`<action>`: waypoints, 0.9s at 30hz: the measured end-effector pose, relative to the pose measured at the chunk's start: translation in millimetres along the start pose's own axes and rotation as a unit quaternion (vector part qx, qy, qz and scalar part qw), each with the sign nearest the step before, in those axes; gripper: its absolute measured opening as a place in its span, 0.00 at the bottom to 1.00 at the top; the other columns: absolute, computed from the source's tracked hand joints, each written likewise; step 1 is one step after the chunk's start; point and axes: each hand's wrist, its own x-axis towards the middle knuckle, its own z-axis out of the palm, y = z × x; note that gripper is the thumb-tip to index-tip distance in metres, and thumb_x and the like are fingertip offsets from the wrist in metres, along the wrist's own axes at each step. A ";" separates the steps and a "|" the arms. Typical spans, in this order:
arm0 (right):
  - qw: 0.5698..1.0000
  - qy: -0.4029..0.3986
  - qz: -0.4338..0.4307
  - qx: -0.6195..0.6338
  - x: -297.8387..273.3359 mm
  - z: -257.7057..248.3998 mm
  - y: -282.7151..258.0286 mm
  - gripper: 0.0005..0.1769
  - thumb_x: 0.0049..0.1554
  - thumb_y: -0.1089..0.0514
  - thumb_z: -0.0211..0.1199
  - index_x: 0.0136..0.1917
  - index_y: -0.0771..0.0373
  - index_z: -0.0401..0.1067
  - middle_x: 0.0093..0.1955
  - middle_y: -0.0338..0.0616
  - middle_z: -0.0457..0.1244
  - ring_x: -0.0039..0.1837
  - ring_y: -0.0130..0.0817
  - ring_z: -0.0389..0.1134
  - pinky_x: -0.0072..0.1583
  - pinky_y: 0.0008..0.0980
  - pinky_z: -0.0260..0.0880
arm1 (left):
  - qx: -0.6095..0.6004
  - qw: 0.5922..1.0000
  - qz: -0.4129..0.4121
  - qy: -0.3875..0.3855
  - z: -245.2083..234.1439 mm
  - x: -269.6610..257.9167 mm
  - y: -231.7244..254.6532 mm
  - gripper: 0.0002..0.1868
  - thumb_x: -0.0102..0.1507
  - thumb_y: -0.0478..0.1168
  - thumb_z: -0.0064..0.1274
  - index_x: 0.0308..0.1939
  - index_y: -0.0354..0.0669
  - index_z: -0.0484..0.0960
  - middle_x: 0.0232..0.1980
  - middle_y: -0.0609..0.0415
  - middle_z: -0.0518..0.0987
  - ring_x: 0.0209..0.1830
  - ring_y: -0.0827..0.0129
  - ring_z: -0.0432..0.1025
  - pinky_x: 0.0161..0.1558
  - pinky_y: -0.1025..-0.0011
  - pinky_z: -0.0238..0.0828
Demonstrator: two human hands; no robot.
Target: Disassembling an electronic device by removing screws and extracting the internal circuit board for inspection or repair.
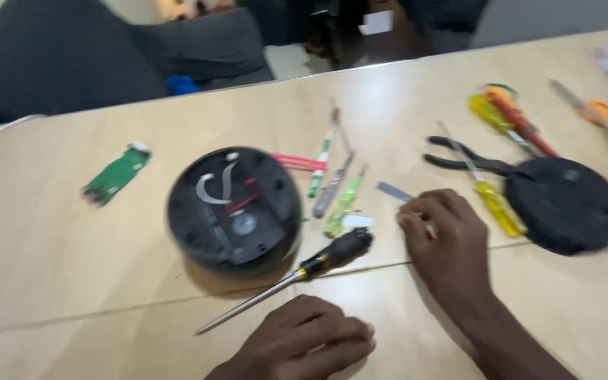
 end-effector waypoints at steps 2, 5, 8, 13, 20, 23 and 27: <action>1.000 -0.013 0.009 0.025 0.8 -3.0 -15.9 0.05 0.54 0.69 0.66 0.43 0.64 0.79 0.46 0.46 0.67 0.46 0.38 0.68 0.50 0.34 0.68 | -0.008 0.999 -0.038 -0.011 -23.2 -6.2 9.0 0.07 0.71 0.35 0.52 0.46 0.34 0.83 0.51 0.52 0.82 0.39 0.60 0.73 0.44 0.70 0.75; 0.999 -0.024 -0.034 0.008 0.7 -1.6 -31.4 0.04 0.57 0.72 0.68 0.46 0.67 0.78 0.47 0.48 0.69 0.42 0.37 0.68 0.47 0.34 0.68 | 0.056 0.996 0.004 0.065 -47.1 -15.2 10.2 0.14 0.73 0.37 0.41 0.46 0.37 0.84 0.50 0.49 0.85 0.32 0.66 0.76 0.37 0.73 0.74; 0.994 -0.011 -0.111 0.012 -0.1 9.8 -45.3 0.07 0.60 0.73 0.68 0.51 0.66 0.78 0.50 0.49 0.69 0.51 0.41 0.71 0.53 0.35 0.71 | 0.157 0.979 -0.131 0.013 -74.2 -15.1 10.4 0.13 0.70 0.40 0.53 0.58 0.59 0.82 0.57 0.66 0.83 0.50 0.74 0.82 0.51 0.73 0.72; 0.987 -0.014 -0.157 0.015 20.4 37.7 -81.2 0.04 0.62 0.71 0.66 0.51 0.68 0.78 0.50 0.50 0.69 0.51 0.46 0.69 0.53 0.41 0.69 | 0.231 0.947 0.033 0.220 -88.3 -11.7 -24.3 0.15 0.59 0.44 0.66 0.29 0.41 0.77 0.30 0.51 0.78 0.24 0.70 0.72 0.28 0.74 0.72; 0.988 0.072 -0.019 0.137 35.8 79.7 -121.4 0.02 0.70 0.69 0.56 0.53 0.70 0.68 0.50 0.53 0.62 0.51 0.45 0.65 0.55 0.40 0.66 | 0.200 0.926 -0.099 0.305 -89.9 -30.7 -40.9 0.15 0.62 0.48 0.57 0.31 0.41 0.74 0.32 0.54 0.71 0.31 0.66 0.67 0.35 0.71 0.64; 0.976 0.096 -0.014 0.196 18.6 85.2 -124.5 0.04 0.72 0.70 0.52 0.56 0.76 0.65 0.54 0.59 0.56 0.54 0.47 0.60 0.56 0.38 0.63 | 0.194 0.911 -0.152 0.332 -84.2 -33.3 -43.3 0.11 0.62 0.43 0.54 0.37 0.38 0.73 0.37 0.52 0.73 0.39 0.62 0.66 0.40 0.69 0.67; 0.972 0.110 0.069 0.194 5.4 79.7 -158.0 0.01 0.71 0.72 0.53 0.55 0.73 0.65 0.61 0.62 0.58 0.62 0.47 0.63 0.59 0.34 0.59 | 0.142 0.892 -0.238 0.357 -75.1 -39.2 -55.4 0.20 0.61 0.51 0.50 0.47 0.39 0.69 0.46 0.48 0.65 0.47 0.62 0.65 0.51 0.69 0.64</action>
